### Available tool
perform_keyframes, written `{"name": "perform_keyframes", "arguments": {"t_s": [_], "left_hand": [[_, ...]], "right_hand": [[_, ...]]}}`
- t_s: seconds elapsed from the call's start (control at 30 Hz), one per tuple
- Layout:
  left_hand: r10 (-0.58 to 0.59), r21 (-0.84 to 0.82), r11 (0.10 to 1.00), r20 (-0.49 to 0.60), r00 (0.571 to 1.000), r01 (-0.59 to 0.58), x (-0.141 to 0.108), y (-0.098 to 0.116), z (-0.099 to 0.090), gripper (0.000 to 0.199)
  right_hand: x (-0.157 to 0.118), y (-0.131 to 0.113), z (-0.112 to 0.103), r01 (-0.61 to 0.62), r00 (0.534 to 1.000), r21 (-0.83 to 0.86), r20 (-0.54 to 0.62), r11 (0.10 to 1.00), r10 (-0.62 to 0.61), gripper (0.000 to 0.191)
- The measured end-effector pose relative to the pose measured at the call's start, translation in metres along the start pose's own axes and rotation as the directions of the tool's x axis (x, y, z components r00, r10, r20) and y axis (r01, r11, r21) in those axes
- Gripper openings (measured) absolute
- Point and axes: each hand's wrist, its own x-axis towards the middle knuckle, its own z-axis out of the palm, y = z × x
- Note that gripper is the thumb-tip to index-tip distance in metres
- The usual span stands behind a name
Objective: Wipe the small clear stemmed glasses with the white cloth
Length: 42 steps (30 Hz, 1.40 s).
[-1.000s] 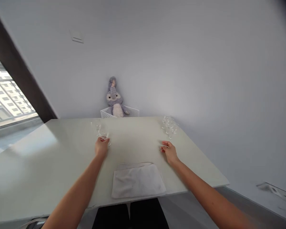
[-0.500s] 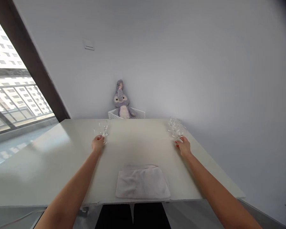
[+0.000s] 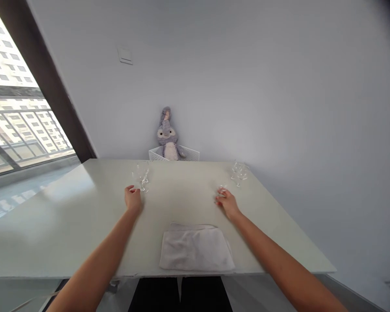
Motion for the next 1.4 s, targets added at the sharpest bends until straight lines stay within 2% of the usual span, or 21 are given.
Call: {"name": "perform_keyframes", "arguments": {"t_s": [0.1, 0.17, 0.2, 0.27, 0.33, 0.4, 0.47, 0.53, 0.67, 0.77, 0.93, 1.2, 1.4], "left_hand": [[0.002, -0.066, 0.998, 0.031, 1.0, 0.0, -0.017, 0.004, 0.0, 0.037], [0.018, -0.106, 0.994, 0.09, 0.996, -0.008, -0.029, 0.007, 0.0, 0.033], [0.03, -0.125, 0.992, 0.13, 0.991, -0.014, -0.035, 0.009, -0.001, 0.031], [0.059, -0.152, 0.988, 0.221, 0.973, -0.025, -0.047, 0.01, -0.003, 0.029], [0.087, -0.155, 0.987, 0.303, 0.949, -0.041, -0.06, 0.011, -0.005, 0.033], [0.108, -0.139, 0.989, 0.381, 0.918, -0.058, -0.072, 0.012, -0.007, 0.041], [0.108, -0.113, 0.992, 0.444, 0.889, -0.064, -0.081, 0.014, -0.007, 0.053], [0.087, -0.089, 0.995, 0.469, 0.879, -0.051, -0.086, 0.016, -0.005, 0.064], [0.014, -0.086, 0.996, 0.459, 0.888, 0.029, -0.088, 0.023, 0.004, 0.073], [-0.024, -0.127, 0.988, 0.459, 0.888, 0.093, -0.086, 0.026, 0.011, 0.068], [-0.027, -0.18, 0.975, 0.476, 0.879, 0.128, -0.08, 0.024, 0.012, 0.044], [-0.065, -0.208, 0.967, 0.366, 0.929, 0.149, -0.055, 0.016, -0.01, 0.037], [-0.076, -0.21, 0.967, 0.294, 0.953, 0.142, -0.028, 0.009, -0.024, 0.037]], "right_hand": [[-0.015, -0.003, 0.025, -0.02, 0.974, -0.051, 0.222, 0.998, 0.031, 0.053], [-0.017, -0.002, 0.028, -0.023, 0.969, -0.072, 0.243, 0.997, 0.04, 0.056], [-0.014, -0.001, 0.025, -0.024, 0.982, -0.065, 0.188, 0.998, 0.036, 0.054], [-0.004, 0.0, 0.011, -0.034, 0.999, -0.025, -0.015, 0.999, 0.033, 0.046], [0.012, 0.0, -0.01, -0.048, 0.972, 0.027, -0.228, 0.998, 0.053, 0.042], [0.031, -0.003, -0.033, -0.063, 0.931, 0.065, -0.357, 0.996, 0.082, 0.045], [0.048, -0.008, -0.052, -0.065, 0.903, 0.089, -0.418, 0.994, 0.096, 0.051], [0.064, -0.014, -0.065, -0.057, 0.891, 0.112, -0.443, 0.992, 0.102, 0.056], [0.086, -0.023, -0.072, -0.045, 0.91, 0.153, -0.401, 0.987, 0.104, 0.056], [0.094, -0.024, -0.064, -0.045, 0.928, 0.174, -0.358, 0.984, 0.106, 0.049], [0.088, -0.02, -0.041, -0.067, 0.946, 0.179, -0.302, 0.982, 0.119, 0.032], [0.055, -0.017, 0.008, -0.141, 0.986, 0.187, -0.064, 0.972, 0.155, 0.026], [0.028, -0.016, 0.053, -0.193, 0.975, 0.165, 0.139, 0.967, 0.171, 0.024]]}}
